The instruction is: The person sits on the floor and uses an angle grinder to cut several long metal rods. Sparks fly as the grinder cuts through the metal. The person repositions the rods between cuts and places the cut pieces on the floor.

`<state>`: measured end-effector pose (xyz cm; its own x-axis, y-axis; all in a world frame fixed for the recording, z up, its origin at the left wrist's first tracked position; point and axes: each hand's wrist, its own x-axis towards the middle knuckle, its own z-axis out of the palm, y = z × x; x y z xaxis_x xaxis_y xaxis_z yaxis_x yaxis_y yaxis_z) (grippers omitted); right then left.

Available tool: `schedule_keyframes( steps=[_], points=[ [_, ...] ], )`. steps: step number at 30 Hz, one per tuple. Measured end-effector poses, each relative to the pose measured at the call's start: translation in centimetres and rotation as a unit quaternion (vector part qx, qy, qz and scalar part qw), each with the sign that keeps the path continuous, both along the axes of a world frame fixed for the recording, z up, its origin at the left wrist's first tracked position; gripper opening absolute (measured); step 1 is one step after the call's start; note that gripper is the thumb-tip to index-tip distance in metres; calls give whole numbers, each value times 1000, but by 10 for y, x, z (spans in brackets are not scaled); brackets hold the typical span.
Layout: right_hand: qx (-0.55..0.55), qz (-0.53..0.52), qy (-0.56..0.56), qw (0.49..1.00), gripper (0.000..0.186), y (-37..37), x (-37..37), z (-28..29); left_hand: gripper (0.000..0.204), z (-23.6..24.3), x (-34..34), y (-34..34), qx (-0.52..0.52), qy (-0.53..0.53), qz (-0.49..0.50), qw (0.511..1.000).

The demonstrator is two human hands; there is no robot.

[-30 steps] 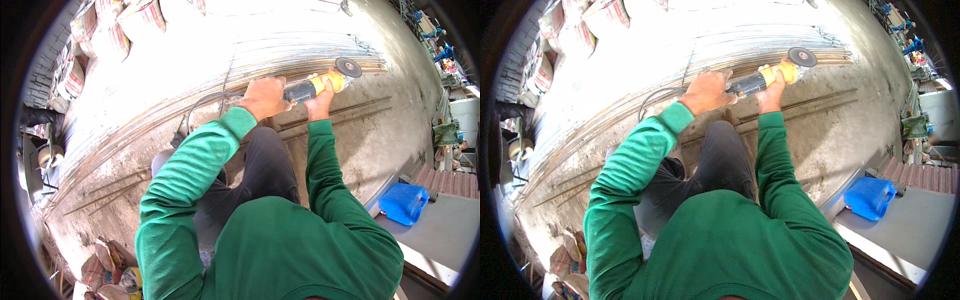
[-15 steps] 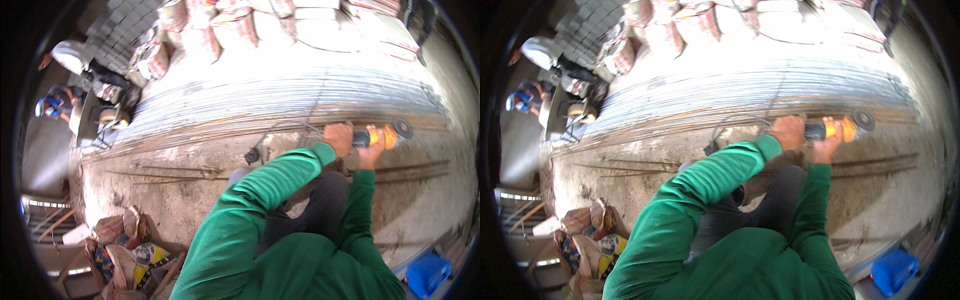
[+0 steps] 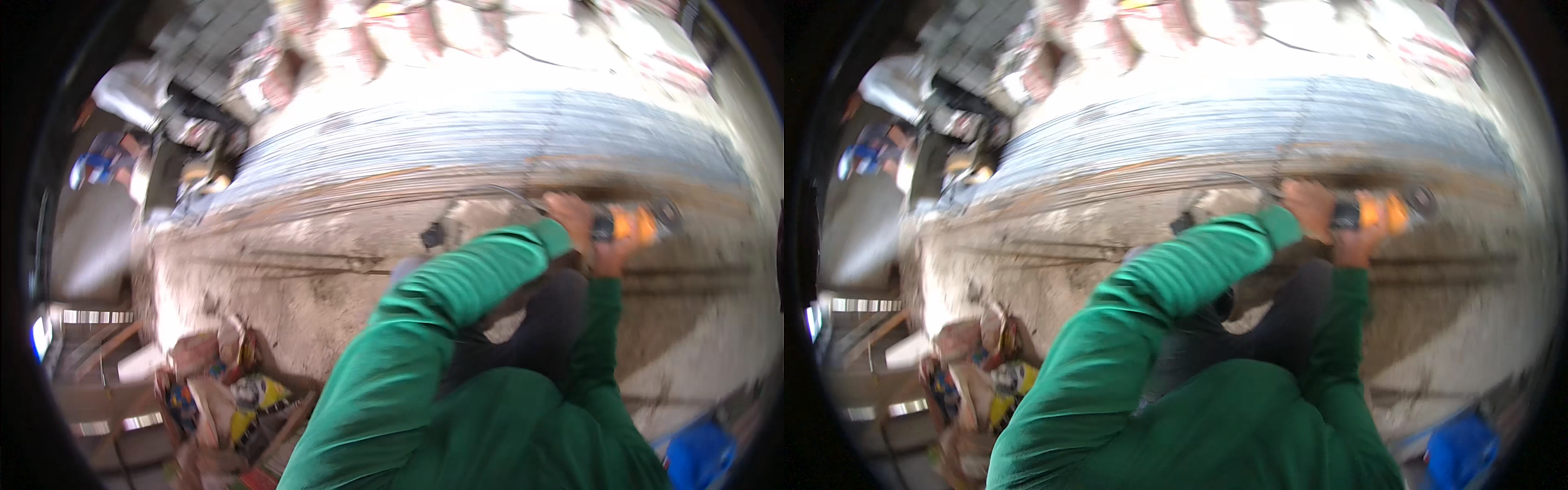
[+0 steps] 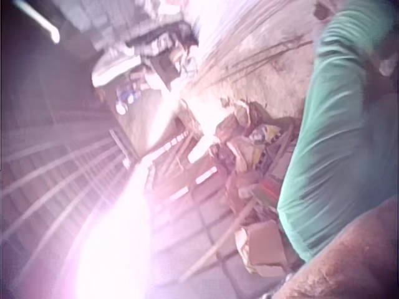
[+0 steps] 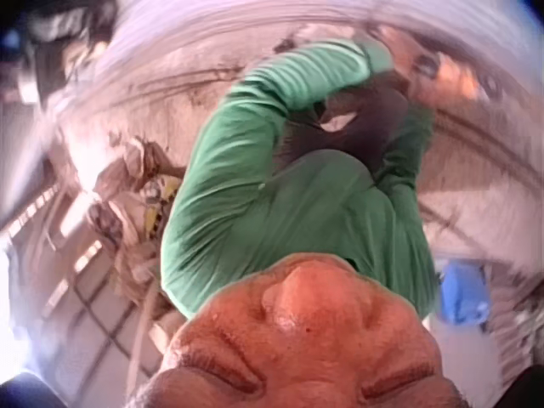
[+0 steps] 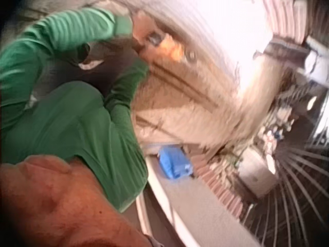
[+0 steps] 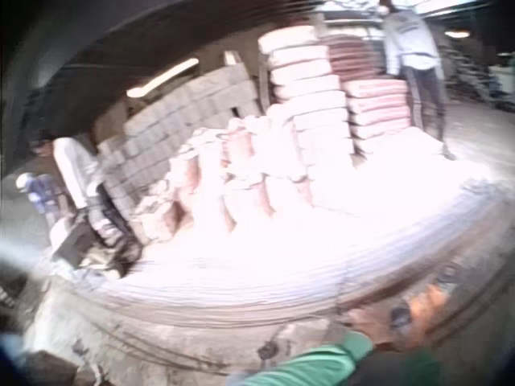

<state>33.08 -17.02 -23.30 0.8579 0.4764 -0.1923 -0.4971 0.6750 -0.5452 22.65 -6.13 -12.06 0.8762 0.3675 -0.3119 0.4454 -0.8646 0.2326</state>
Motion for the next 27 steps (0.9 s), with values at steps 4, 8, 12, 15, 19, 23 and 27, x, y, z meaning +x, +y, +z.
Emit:
schedule_keyframes(
  steps=[4, 8, 12, 15, 19, 23, 27],
  points=[
    [-67, 4, -8, 998, 31, 21, -21, 0, 65, 1, 3, 26, -189, -71, -117, 972],
    [-9, 44, 99, 994, 27, 50, -44, -2, 58, -38, 15, 52, -263, -95, -122, 952],
    [-160, 207, -9, 965, 30, 7, -40, -5, 56, -54, 3, 55, -273, 6, -6, 962],
    [-397, 314, -83, 858, 45, -65, -7, -11, 54, -82, -11, 65, -226, 39, 14, 973],
    [-502, 22, 0, 865, 20, -175, 30, -52, 52, -128, -29, 66, -215, 43, 40, 975],
    [-551, -68, 93, 826, 28, -206, 62, -84, 52, -183, -40, 64, -218, 28, 53, 974],
    [-587, -41, 29, 808, 32, -202, 90, -114, 55, -213, -38, 57, -225, 57, 68, 970]
  ],
)
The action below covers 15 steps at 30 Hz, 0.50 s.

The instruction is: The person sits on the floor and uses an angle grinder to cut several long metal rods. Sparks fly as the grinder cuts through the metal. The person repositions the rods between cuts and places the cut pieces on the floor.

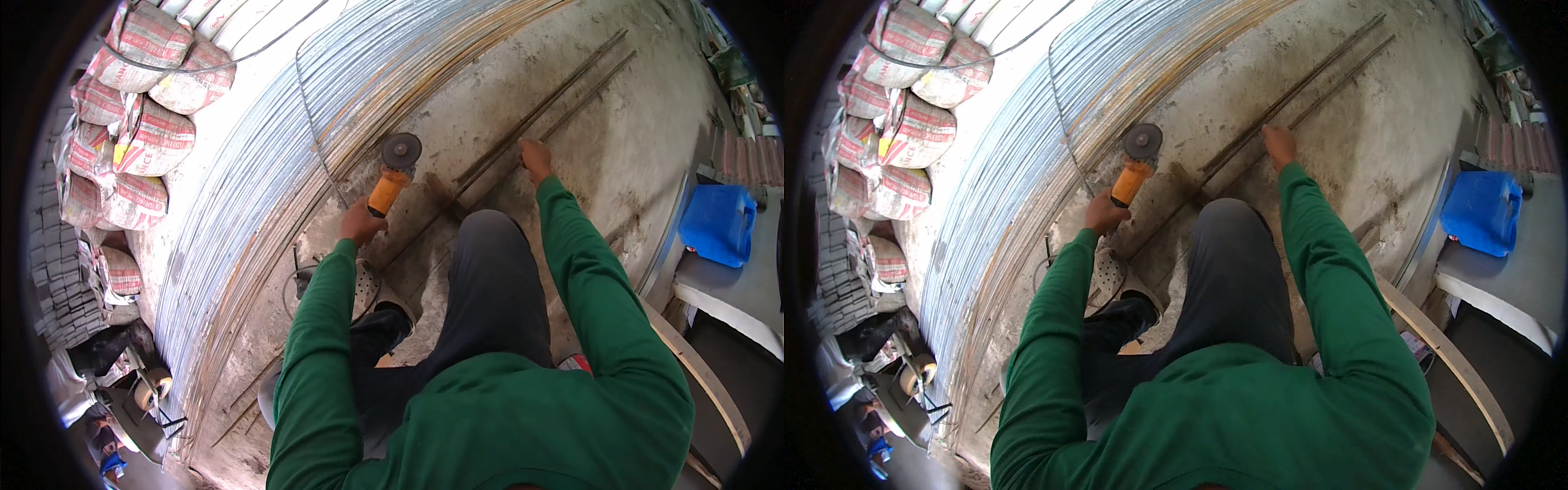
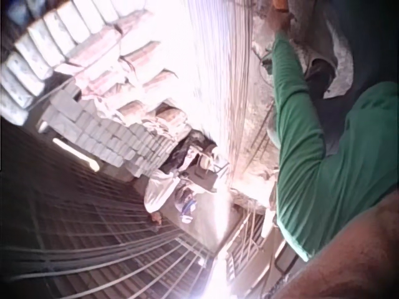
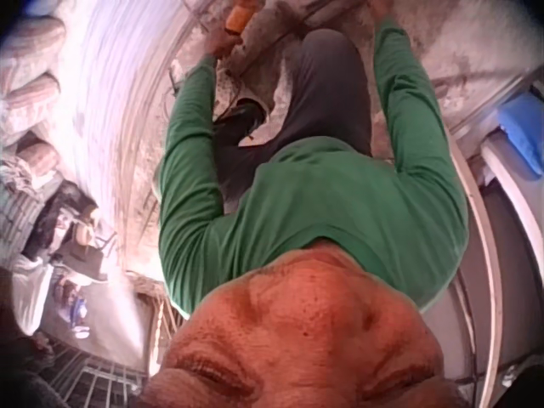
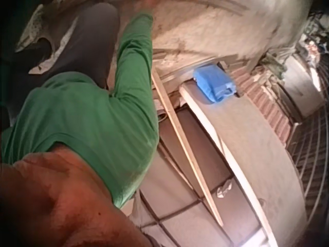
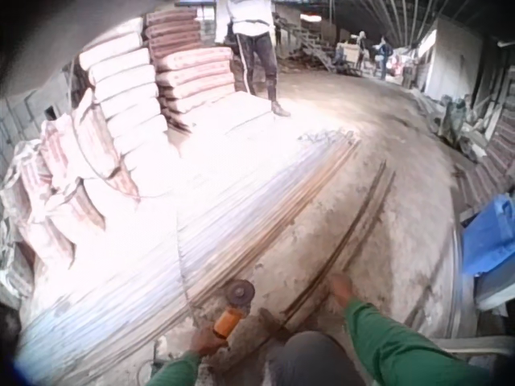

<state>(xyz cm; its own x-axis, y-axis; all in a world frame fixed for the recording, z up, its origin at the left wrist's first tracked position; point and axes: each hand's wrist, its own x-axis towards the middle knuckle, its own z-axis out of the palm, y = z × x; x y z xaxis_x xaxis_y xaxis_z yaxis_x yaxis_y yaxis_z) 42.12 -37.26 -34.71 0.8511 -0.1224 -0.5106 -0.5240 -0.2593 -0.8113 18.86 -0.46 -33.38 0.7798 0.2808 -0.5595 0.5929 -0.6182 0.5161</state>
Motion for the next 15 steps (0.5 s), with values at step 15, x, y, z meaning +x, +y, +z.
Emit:
schedule_keyframes(
  steps=[15],
  points=[
    [-57, -7, 28, 998, 48, 2, -2, -56, 55, -48, 10, -10, -25, -31, 19, 999]
  ],
)
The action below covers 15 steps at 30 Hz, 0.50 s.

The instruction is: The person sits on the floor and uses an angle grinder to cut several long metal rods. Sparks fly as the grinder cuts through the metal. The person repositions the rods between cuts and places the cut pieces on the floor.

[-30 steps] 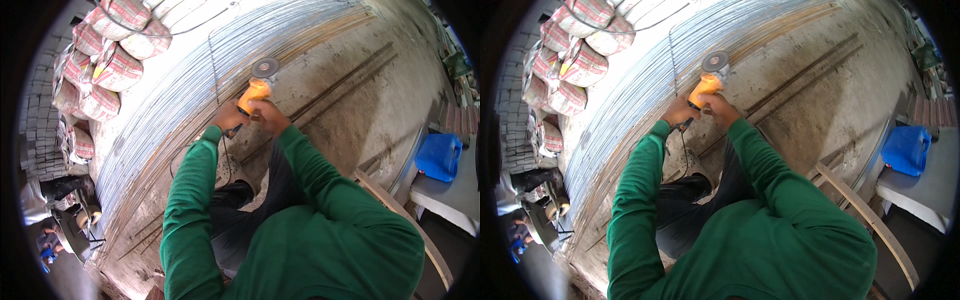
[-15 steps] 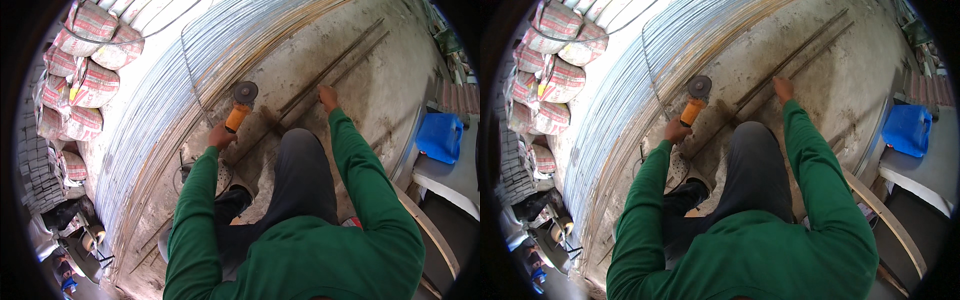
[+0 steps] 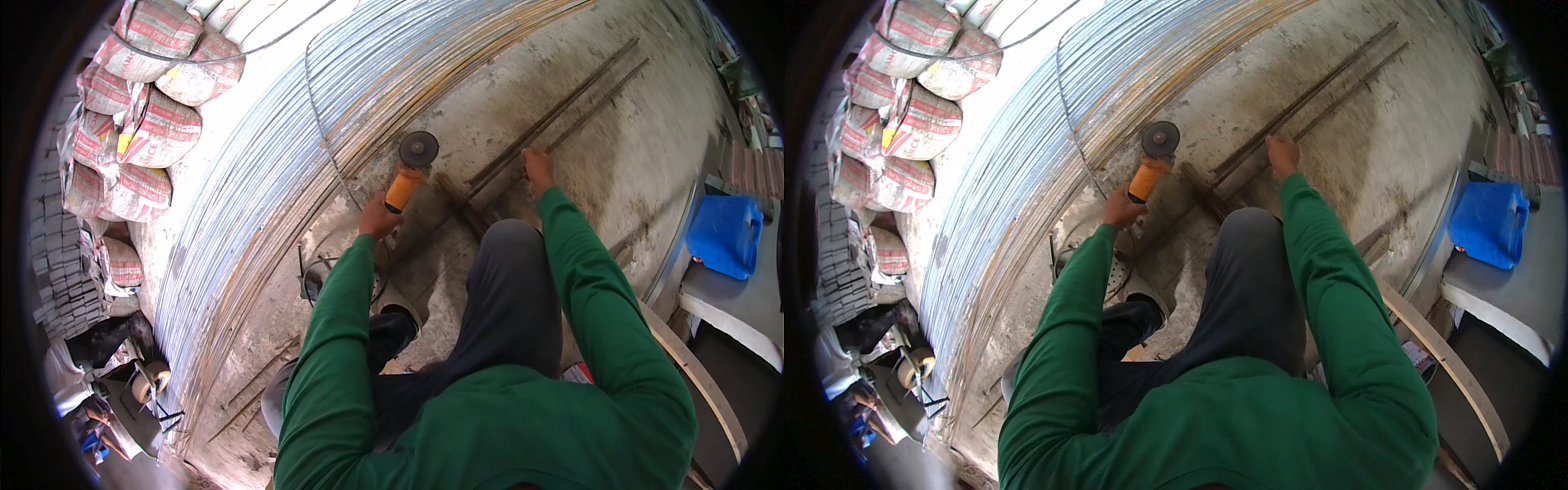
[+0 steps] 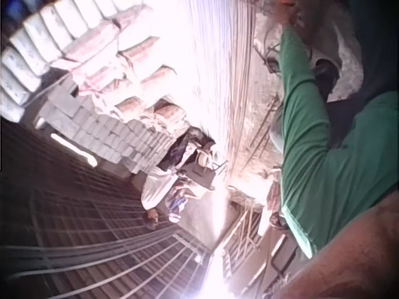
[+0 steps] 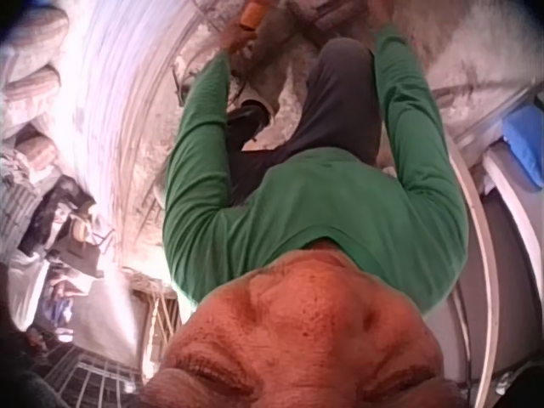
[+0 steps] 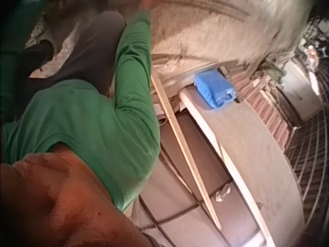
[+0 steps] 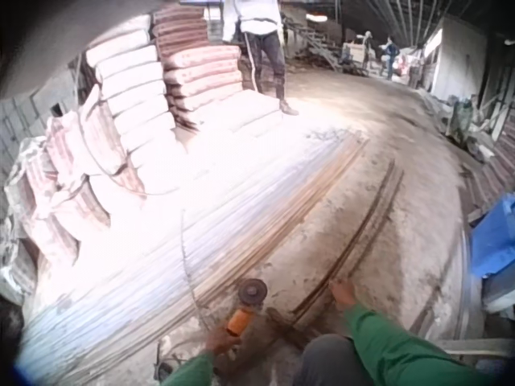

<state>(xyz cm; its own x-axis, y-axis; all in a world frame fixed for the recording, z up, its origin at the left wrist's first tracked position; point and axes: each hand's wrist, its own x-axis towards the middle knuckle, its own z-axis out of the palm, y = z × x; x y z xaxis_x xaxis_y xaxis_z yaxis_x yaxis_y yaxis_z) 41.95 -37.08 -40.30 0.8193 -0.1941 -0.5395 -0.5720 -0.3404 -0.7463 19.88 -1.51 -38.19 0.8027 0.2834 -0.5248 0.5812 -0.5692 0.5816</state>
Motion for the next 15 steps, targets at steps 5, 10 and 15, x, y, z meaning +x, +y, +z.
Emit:
schedule_keyframes(
  steps=[5, 10, 15],
  points=[
    [41, -30, 28, 998, 46, 9, -29, 36, 58, -10, -11, 5, 36, -48, -15, 998],
    [12, -7, 3, 1000, 47, -12, -29, 21, 60, -12, -13, -3, 63, -117, -31, 991],
    [53, 21, 26, 998, 48, -9, -39, 43, 65, -14, -16, -4, 142, -65, -32, 987]
  ],
)
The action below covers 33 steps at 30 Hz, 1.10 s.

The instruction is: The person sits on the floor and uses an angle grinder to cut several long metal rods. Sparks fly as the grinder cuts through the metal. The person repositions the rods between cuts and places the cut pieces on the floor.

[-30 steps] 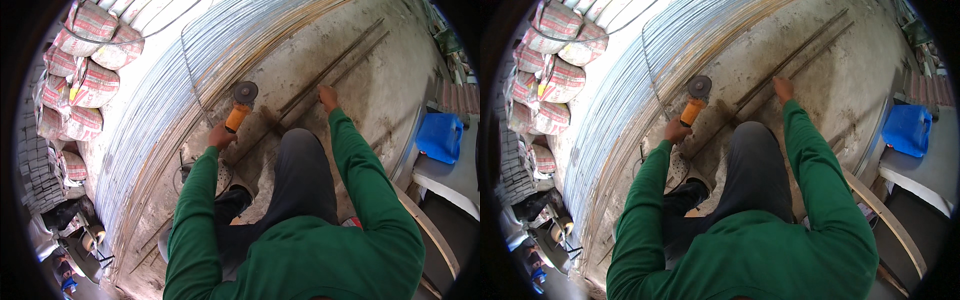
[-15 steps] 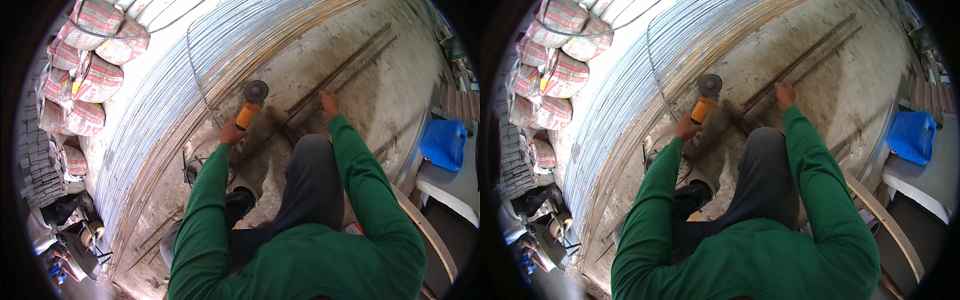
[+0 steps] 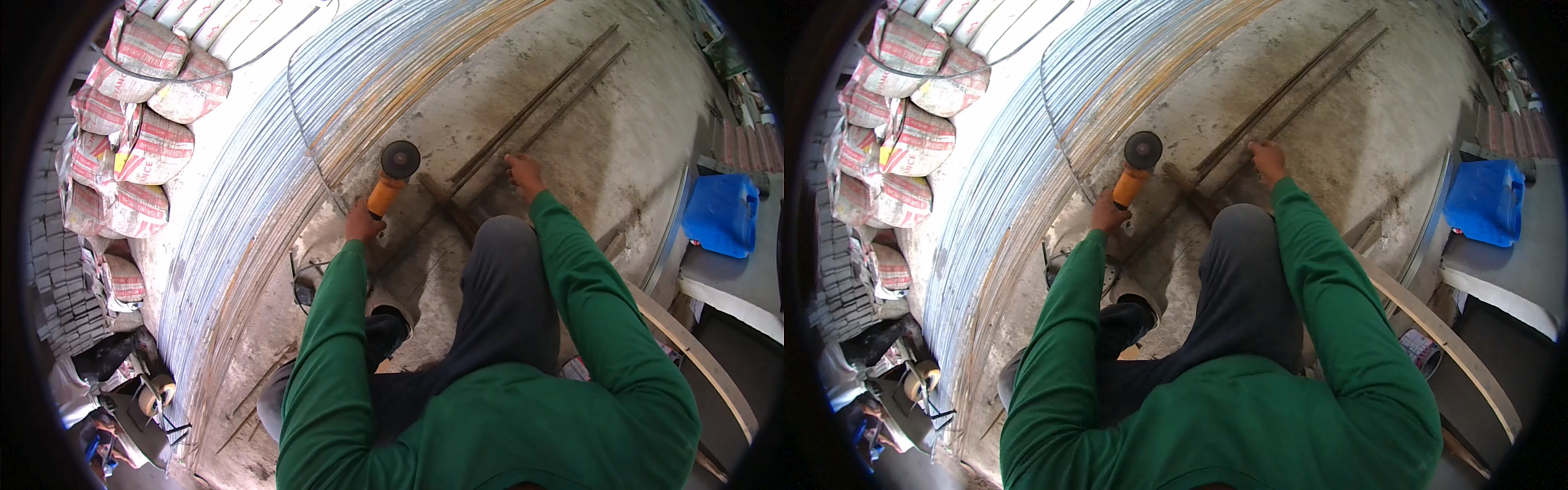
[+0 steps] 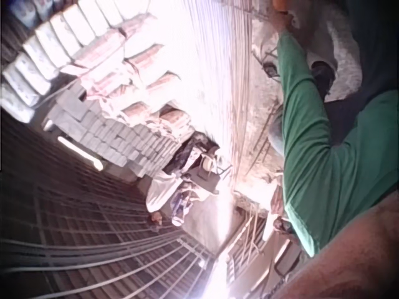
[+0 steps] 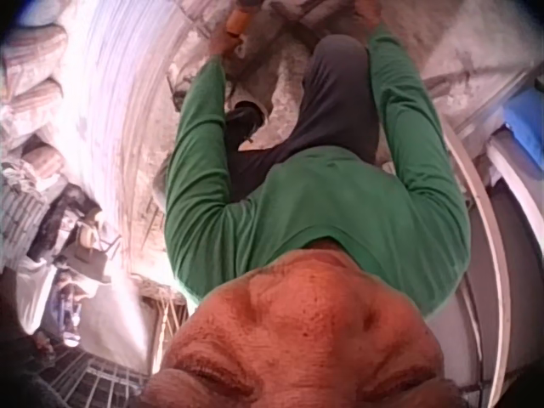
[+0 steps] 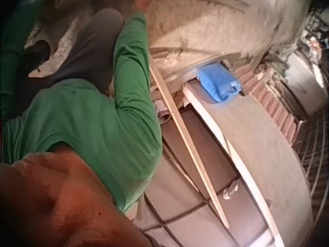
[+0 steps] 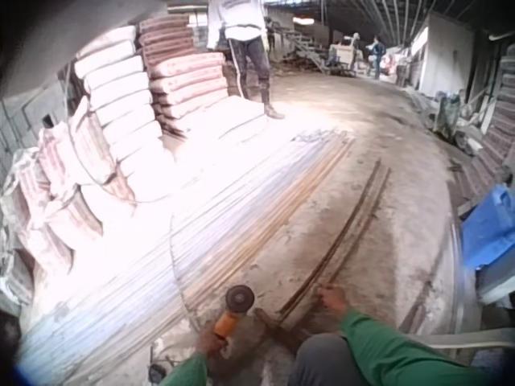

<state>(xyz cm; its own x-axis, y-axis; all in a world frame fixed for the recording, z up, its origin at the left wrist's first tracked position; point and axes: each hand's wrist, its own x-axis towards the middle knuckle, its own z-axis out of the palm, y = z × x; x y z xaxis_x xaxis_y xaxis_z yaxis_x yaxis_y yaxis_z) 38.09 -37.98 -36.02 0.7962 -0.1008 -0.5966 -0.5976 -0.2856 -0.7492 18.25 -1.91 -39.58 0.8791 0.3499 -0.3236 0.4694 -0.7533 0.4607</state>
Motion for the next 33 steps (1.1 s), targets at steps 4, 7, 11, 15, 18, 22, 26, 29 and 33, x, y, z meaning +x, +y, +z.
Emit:
schedule_keyframes(
  steps=[4, 7, 11, 15, 18, 22, 26, 29, 33],
  points=[
    [29, -6, 11, 999, 45, -7, -2, -4, 71, 12, 16, 3, 28, 129, -30, 991],
    [56, 12, 35, 998, 49, -1, 1, 9, 72, 15, 20, 9, 26, 182, -40, 982],
    [39, 55, 43, 997, 47, -19, 34, -13, 70, 20, 18, 9, 9, 148, -69, 987],
    [-27, 88, 13, 996, 47, -8, 58, -24, 66, 23, -12, -4, -29, 111, -50, 992],
    [-75, 43, -9, 996, 49, 20, 69, -17, 66, 15, -37, -3, -43, 101, -44, 993],
    [-133, -66, 25, 989, 51, 26, 100, -33, 67, 19, -49, -7, -45, 90, -62, 993],
    [-155, -90, 38, 983, 45, 27, 123, -56, 70, 10, -64, 0, -40, 96, -65, 992],
    [-69, -174, 56, 981, 33, 19, 127, -64, 73, 3, -66, 1, -21, 109, -69, 991],
    [193, -398, 15, 896, 24, 2, 116, -65, 80, 19, -56, -5, 32, 142, -83, 986]
  ],
)
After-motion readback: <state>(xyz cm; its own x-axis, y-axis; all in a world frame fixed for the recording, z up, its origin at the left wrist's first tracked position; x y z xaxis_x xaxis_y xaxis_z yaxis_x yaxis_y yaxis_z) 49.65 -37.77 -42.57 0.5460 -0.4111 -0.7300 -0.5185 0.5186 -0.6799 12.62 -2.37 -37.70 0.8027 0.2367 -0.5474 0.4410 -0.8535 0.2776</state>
